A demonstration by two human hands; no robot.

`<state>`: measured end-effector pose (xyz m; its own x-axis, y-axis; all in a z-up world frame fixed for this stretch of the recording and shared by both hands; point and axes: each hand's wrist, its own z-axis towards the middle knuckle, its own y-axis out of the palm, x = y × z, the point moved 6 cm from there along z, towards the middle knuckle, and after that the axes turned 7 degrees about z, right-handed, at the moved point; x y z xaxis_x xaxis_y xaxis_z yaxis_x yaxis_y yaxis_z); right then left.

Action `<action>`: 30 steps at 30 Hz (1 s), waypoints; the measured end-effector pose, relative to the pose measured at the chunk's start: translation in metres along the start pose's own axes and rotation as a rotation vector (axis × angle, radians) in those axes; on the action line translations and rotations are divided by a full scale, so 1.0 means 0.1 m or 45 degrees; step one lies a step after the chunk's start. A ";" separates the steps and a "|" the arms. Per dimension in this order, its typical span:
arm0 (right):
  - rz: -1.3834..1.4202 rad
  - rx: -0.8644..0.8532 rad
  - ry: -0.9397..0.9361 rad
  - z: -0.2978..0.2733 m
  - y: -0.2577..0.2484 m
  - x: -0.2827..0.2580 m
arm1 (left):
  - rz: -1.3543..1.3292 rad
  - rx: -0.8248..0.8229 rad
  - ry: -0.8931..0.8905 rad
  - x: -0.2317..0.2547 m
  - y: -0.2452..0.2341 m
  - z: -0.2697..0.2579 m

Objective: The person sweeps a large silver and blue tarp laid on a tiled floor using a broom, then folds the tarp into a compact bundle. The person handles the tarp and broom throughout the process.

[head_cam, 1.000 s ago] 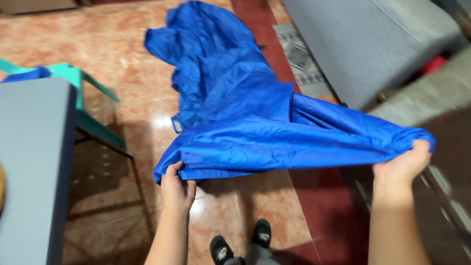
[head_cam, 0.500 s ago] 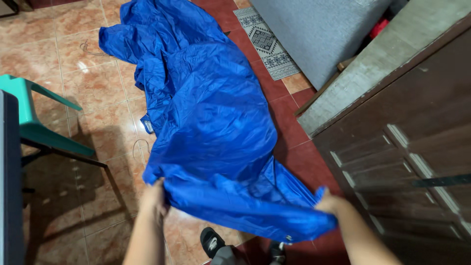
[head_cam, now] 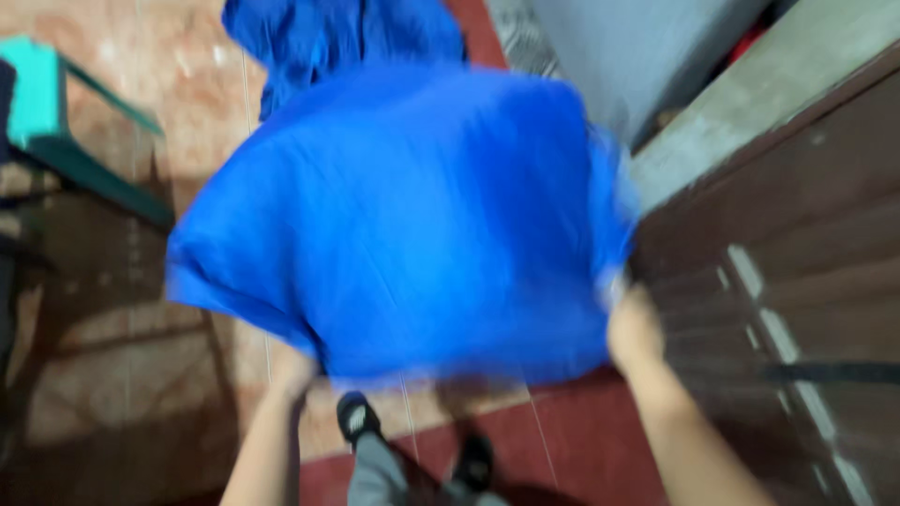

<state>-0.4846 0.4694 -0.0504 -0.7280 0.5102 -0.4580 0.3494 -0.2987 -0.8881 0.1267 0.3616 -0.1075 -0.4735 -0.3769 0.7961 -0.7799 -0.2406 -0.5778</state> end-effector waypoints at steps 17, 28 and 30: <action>1.011 -0.251 -0.077 0.00 0.71 0.94 | -0.019 -0.345 -0.305 -0.73 0.33 -0.69; -0.407 -0.725 0.315 -0.83 1.27 1.73 | 1.300 -0.787 -0.200 -1.36 0.55 -0.88; -0.486 -0.932 0.434 -1.18 1.46 2.42 | 1.509 -1.088 -0.282 -1.88 0.56 -1.10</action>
<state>-0.5397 0.6446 -0.2953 -0.6975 0.7166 -0.0090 0.4933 0.4710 -0.7313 0.1268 0.5169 -0.2698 -0.9828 -0.1175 -0.1423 -0.0279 0.8567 -0.5151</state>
